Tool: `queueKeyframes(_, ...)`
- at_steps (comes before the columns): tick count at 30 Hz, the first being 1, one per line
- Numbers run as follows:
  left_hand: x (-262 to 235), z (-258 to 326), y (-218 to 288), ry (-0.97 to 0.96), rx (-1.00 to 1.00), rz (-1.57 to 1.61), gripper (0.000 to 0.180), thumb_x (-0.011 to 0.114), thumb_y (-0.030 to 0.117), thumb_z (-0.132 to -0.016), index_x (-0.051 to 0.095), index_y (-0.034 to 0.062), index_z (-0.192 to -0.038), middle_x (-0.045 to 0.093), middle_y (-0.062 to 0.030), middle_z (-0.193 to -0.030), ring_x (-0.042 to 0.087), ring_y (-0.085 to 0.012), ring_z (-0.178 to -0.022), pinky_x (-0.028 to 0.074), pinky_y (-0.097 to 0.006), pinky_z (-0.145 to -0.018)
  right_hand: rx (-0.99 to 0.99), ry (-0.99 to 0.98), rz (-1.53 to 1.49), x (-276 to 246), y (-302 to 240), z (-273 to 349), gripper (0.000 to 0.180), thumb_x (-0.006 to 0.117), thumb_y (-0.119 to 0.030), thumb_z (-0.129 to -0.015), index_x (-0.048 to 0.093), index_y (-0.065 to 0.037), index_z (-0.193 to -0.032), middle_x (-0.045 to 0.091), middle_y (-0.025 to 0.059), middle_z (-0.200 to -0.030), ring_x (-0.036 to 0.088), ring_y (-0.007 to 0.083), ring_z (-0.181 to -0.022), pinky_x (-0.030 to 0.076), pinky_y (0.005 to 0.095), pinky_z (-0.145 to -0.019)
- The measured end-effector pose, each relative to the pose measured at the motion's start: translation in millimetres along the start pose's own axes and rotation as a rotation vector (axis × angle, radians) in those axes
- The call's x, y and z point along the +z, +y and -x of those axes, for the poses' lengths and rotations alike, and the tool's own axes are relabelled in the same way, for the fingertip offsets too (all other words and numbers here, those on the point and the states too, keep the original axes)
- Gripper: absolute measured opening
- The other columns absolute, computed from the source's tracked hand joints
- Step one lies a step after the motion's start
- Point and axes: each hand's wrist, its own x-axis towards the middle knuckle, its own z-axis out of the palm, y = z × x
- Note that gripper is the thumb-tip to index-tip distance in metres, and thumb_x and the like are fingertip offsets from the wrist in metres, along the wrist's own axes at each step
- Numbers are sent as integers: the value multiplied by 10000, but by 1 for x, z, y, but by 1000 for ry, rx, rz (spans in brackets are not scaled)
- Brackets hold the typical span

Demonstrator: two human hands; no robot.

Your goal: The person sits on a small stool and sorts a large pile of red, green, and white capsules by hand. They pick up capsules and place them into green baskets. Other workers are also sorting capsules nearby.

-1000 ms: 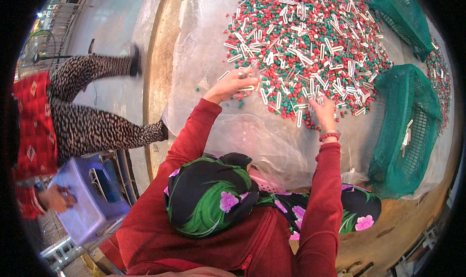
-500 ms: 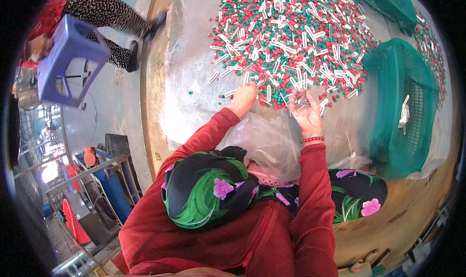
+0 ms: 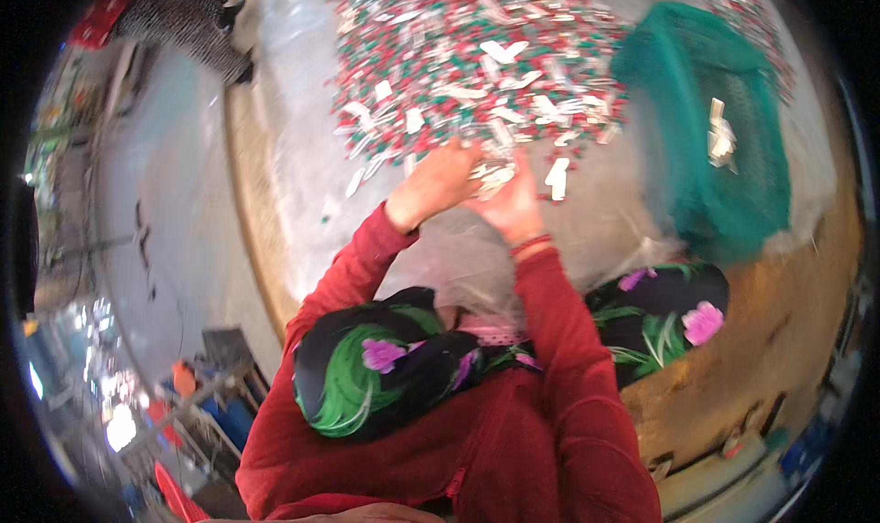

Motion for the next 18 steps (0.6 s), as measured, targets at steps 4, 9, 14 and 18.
queueKeyframes(4, 3, 2, 28, 37, -43, 75, 544, 695, 127, -697, 506, 84, -1205, 474, -192, -1070, 510, -373, -979, 429, -437, -832, -277, 180, 230, 8, 22, -5, 499, 411, -494, -908, 484, -125, -1236, 552, 116, -1185, 542, 240, -1072, 460, 406, -879)
queueKeyframes(9, -36, -12, 45, 417, -17, 203, 351, 658, 62, -756, 577, 80, -1097, 524, -127, -1134, 548, -303, -1001, 463, -371, -824, -413, -85, -120, 18, -51, 3, 408, 475, -406, -889, 558, -74, -1112, 565, 157, -1147, 530, 325, -1066, 427, 498, -920)
queueKeyframes(14, -6, 69, -96, 283, -536, 225, 216, 657, 116, -767, 616, 13, -953, 618, -138, -853, 615, -242, -793, 480, -346, -682, -663, -442, -65, 97, -162, 55, 452, 523, -299, -836, 477, -9, -1180, 432, 278, -1266, 379, 433, -1213, 364, 592, -964)
queueKeyframes(18, 77, 155, -138, 268, -535, -49, 455, 702, 198, -727, 525, 8, -1101, 562, -203, -1038, 529, -350, -986, 438, -410, -841, -527, -596, -148, 66, -254, 121, 767, 396, -379, -868, 38, 57, -1388, 42, 268, -1455, 72, 423, -1344, 113, 576, -1087)
